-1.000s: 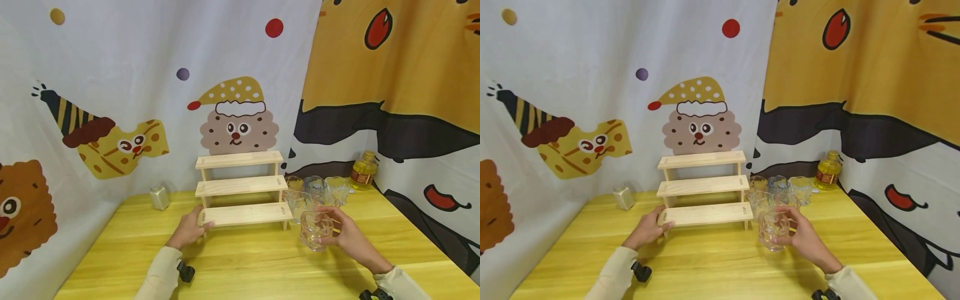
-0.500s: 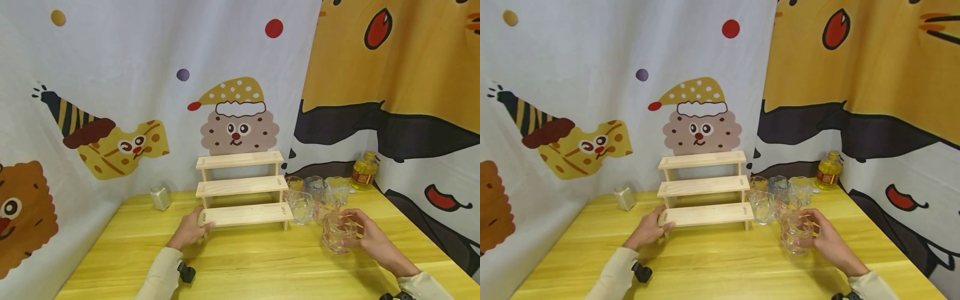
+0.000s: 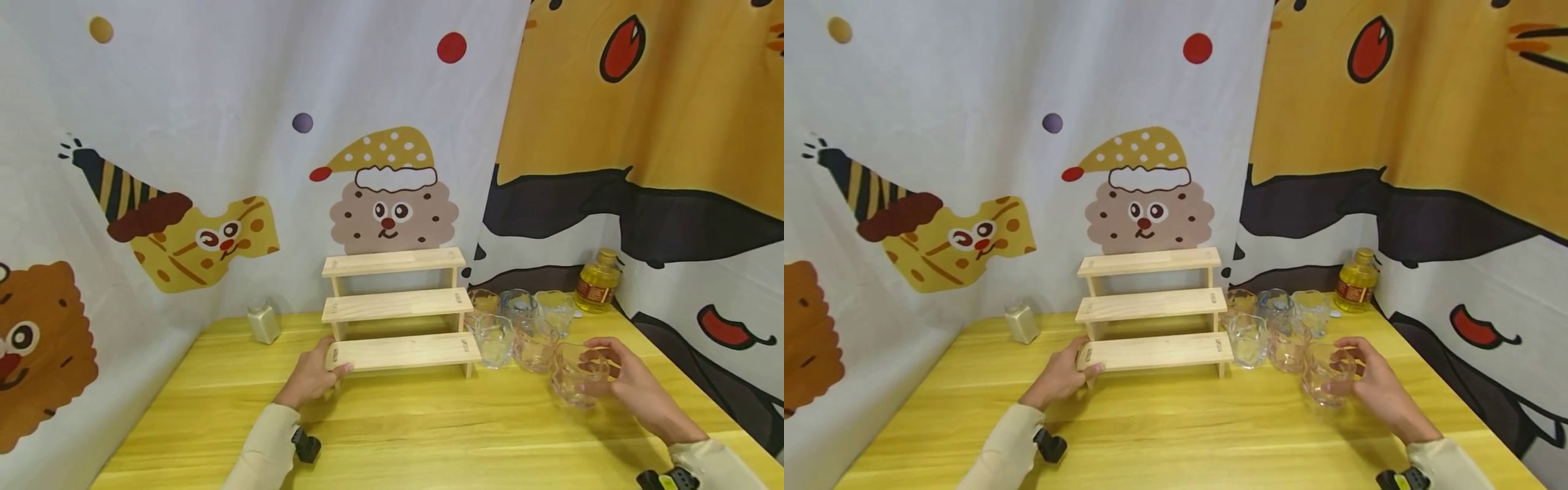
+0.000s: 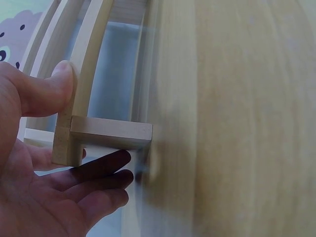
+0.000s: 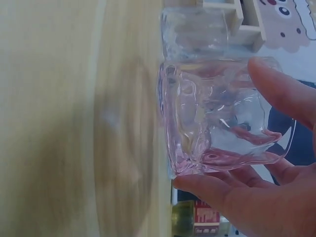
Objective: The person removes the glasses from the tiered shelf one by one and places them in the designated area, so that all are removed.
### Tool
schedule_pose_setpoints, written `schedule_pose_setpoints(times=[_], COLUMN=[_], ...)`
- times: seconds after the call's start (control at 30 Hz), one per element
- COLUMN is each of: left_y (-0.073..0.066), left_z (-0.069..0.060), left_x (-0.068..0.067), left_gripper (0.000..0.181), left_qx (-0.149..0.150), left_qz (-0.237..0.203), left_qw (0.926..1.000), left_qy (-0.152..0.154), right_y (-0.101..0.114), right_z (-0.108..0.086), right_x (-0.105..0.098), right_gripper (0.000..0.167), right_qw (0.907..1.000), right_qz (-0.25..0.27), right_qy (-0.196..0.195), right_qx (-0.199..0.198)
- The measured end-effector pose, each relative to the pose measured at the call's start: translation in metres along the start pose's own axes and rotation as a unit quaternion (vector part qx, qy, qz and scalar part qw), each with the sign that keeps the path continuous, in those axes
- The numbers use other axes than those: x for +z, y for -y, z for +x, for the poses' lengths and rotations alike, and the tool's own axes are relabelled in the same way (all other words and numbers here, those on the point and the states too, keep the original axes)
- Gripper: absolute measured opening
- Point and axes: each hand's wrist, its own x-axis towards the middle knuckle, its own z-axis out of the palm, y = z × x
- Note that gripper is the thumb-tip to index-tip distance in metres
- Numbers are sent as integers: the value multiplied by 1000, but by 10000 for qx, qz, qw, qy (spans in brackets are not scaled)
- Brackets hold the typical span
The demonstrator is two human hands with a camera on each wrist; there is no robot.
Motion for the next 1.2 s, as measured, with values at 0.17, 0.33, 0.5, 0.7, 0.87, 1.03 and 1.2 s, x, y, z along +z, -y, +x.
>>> schedule_pose_setpoints(times=[0.17, 0.33, 0.5, 0.7, 0.87, 1.03, 1.2], left_y=[1, 1, 1, 1, 0, 0, 1], left_z=[-1, 0, 1, 1, 2, 2, 2], left_x=[0, 0, 1, 0, 0, 1, 2], left_gripper=[67, 67, 67, 67, 67, 66, 66], left_qx=[28, 39, 29, 30, 22, 35, 27], left_qz=[49, 95, 88, 103, 110, 111, 114], left_qw=[10000, 9999, 9999, 9999, 9999, 9999, 9999], left_qy=[-29, -34, -41, -41, -41, -20, 1], right_y=[-5, -16, -30, -38, -40, -46, -52], right_z=[10, 20, 30, 38, 47, 51, 56], right_x=[-6, -15, -23, -28, -29, -29, -30], right_gripper=[83, 81, 80, 70, 62, 66, 69], right_qw=[9999, 10000, 9999, 9996, 9990, 9987, 9983], right_qz=[-129, -6, 20, 278, 436, 491, 546], right_qy=[-81, -64, -116, -97, -52, 72, 169], right_qx=[-39, 21, 104, 42, -96, -90, -126])
